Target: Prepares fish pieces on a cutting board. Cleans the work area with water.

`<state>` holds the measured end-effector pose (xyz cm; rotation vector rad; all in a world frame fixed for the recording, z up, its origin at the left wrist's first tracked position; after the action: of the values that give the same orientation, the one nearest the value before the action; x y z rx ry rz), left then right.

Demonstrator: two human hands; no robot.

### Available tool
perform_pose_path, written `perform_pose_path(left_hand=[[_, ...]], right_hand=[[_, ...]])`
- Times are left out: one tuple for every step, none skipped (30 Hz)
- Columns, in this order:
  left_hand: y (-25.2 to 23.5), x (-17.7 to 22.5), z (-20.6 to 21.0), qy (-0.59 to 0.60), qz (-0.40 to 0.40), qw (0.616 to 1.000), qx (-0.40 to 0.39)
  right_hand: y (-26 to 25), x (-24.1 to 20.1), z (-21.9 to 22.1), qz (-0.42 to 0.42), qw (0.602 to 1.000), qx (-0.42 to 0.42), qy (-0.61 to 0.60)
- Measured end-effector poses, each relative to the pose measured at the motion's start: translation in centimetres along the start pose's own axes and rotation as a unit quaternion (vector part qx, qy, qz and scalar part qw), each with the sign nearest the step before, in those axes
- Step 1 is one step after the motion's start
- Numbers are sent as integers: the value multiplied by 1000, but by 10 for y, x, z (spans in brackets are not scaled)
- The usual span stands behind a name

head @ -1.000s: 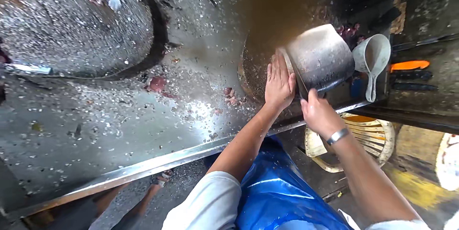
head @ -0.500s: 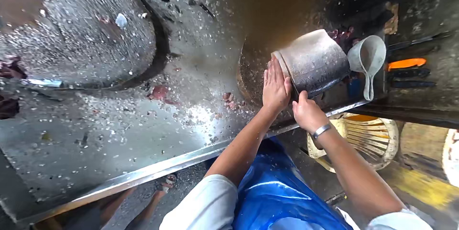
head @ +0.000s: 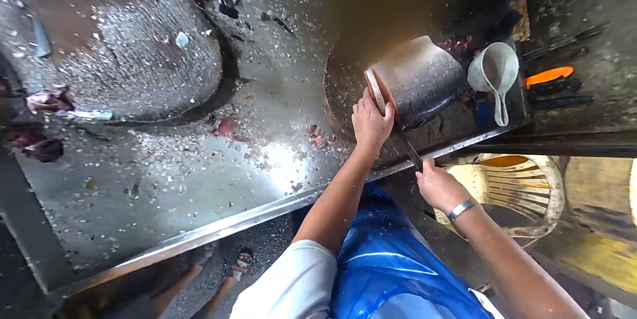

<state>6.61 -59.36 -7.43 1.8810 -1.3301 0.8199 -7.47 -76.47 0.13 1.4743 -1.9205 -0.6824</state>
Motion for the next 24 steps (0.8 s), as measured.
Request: perform_pose_path(left_hand=[[-2, -1, -8, -5, -23, 1000, -10], [-5, -3, -15, 3, -48, 999, -20], [-9, -9, -23, 19, -73, 997, -25], [-15, -17, -30, 35, -95, 994, -28], [-20, -25, -37, 42, -110, 993, -31], [-24, -31, -42, 43, -116, 992, -38], [-25, -36, -46, 44, -119, 991, -44], [-27, -39, -48, 46, -121, 990, -50], [-28, -42, -50, 51, -124, 990, -53], [-28, -46, -52, 58, -127, 989, -52], [-27, -50, -53, 68, -130, 988, -48], [-27, -54, -55, 84, -133, 986, -46], [-27, -58, -56, 104, -138, 984, -45], [-25, -61, -57, 132, -142, 980, -45], [-23, -64, -62, 159, -144, 976, -41], [-23, -67, -68, 176, -143, 973, -35], [-23, -70, -73, 181, -136, 974, -29], [-24, -71, -76, 177, -126, 976, -25], [-26, -71, -76, 160, -119, 980, -26], [-27, -70, -76, 135, -115, 984, -31], [-27, -69, -75, 109, -115, 987, -36], [-25, -68, -76, 90, -110, 989, -38], [-21, -69, -75, 82, -103, 991, -36], [-21, -71, -73, 77, -103, 991, -32]], right_hand=[[0, -1, 0, -2, 1000, 2, -4], [0, -1, 1, -3, 1000, 5, -8], [0, 0, 1, -3, 1000, 6, -10], [0, 0, 1, -6, 1000, 9, -12], [0, 0, 0, -9, 1000, 13, -14], [0, -1, 1, -11, 1000, 13, -18], [0, -1, 3, -12, 1000, 13, -21], [0, -1, 4, -13, 999, 17, -26], [0, -1, 5, -13, 999, 19, -29], [0, -1, 6, -14, 999, 21, -33], [1, -1, 7, -15, 999, 24, -37], [1, -1, 8, -16, 999, 26, -41], [1, -1, 9, -16, 999, 26, -44], [1, 0, 11, -17, 998, 28, -46], [2, 0, 12, -17, 998, 30, -48], [3, -2, 13, -18, 998, 35, -49], [5, -3, 13, -17, 998, 41, -48], [7, -4, 13, -15, 998, 49, -47], [8, -4, 13, -12, 997, 58, -46], [10, -5, 13, -10, 997, 62, -45], [11, -6, 13, -9, 997, 61, -45], [12, -6, 12, -9, 997, 60, -45], [13, -7, 11, -9, 997, 58, -46], [15, -8, 8, -10, 997, 59, -47]])
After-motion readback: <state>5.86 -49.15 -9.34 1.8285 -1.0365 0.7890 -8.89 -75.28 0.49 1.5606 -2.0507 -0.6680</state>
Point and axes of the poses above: each hand's wrist, its own y-axis away from the middle knuckle, its own z-axis out of the palm, x = y × z, the point moved 9 cm from there along -y, towards the middle knuckle, and after that the axes turned 6 degrees about x, right-handed, at the moved point
